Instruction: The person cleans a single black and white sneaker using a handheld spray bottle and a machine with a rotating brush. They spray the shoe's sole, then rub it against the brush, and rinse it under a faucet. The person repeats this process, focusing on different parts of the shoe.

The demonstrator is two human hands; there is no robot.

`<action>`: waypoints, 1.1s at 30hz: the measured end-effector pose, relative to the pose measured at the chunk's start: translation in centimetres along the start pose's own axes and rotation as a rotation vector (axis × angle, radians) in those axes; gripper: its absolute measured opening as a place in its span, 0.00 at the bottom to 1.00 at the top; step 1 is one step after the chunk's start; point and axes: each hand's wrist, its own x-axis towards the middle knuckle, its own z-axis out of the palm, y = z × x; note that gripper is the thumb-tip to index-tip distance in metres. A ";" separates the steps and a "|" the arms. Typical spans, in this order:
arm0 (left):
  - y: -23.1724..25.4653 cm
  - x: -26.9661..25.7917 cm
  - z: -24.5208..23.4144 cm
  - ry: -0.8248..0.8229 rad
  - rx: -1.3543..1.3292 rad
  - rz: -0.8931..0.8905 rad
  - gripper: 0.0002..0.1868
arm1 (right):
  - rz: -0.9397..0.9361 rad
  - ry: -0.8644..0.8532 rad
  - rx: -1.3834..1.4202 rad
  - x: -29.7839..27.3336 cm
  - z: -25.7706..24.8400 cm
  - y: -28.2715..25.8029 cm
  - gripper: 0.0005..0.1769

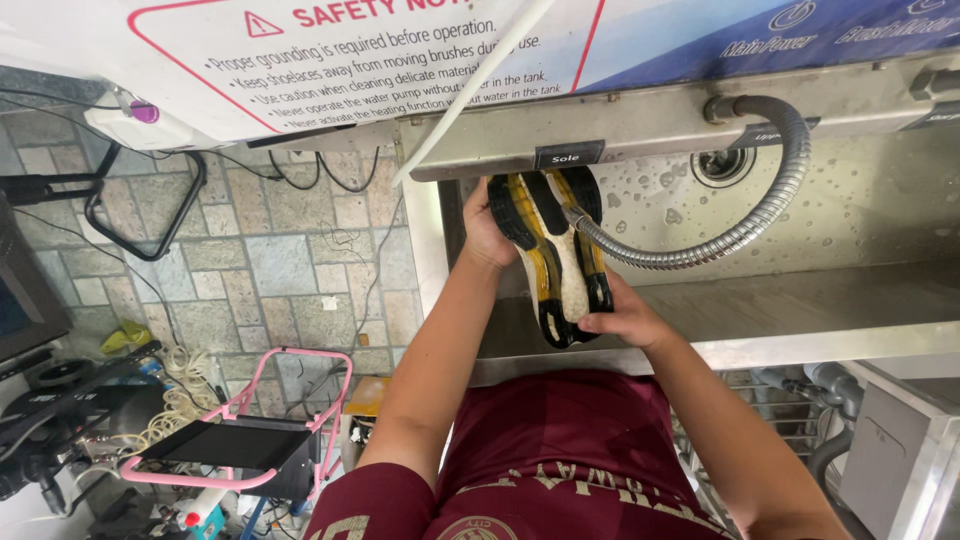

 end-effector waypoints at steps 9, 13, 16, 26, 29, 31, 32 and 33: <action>0.5 4.5 -0.2 0.275 0.103 -0.014 0.30 | -0.150 0.066 0.253 1.1 1.7 -1.0 0.56; 2.7 7.6 1.0 0.217 0.154 -0.029 0.30 | -0.324 0.081 0.131 2.4 3.8 -3.4 0.60; 3.2 7.6 1.1 0.073 0.083 -0.036 0.31 | -0.287 0.138 0.180 4.0 5.9 -6.1 0.57; 5.2 7.8 2.1 -0.073 0.068 0.115 0.31 | -0.291 0.070 0.558 12.2 8.9 -5.0 0.40; 5.0 7.1 1.5 -0.073 0.059 0.123 0.31 | -0.413 0.095 0.596 13.0 9.9 -4.9 0.42; 5.0 6.5 1.4 -0.079 0.053 0.122 0.31 | -0.436 0.118 0.658 13.8 10.8 -6.0 0.45; 4.9 6.1 1.3 -0.081 0.049 0.123 0.31 | -0.397 0.140 0.713 14.1 11.4 -6.4 0.47; 4.9 5.7 1.1 -0.079 0.045 0.125 0.31 | -0.358 0.162 0.767 14.3 12.1 -6.6 0.50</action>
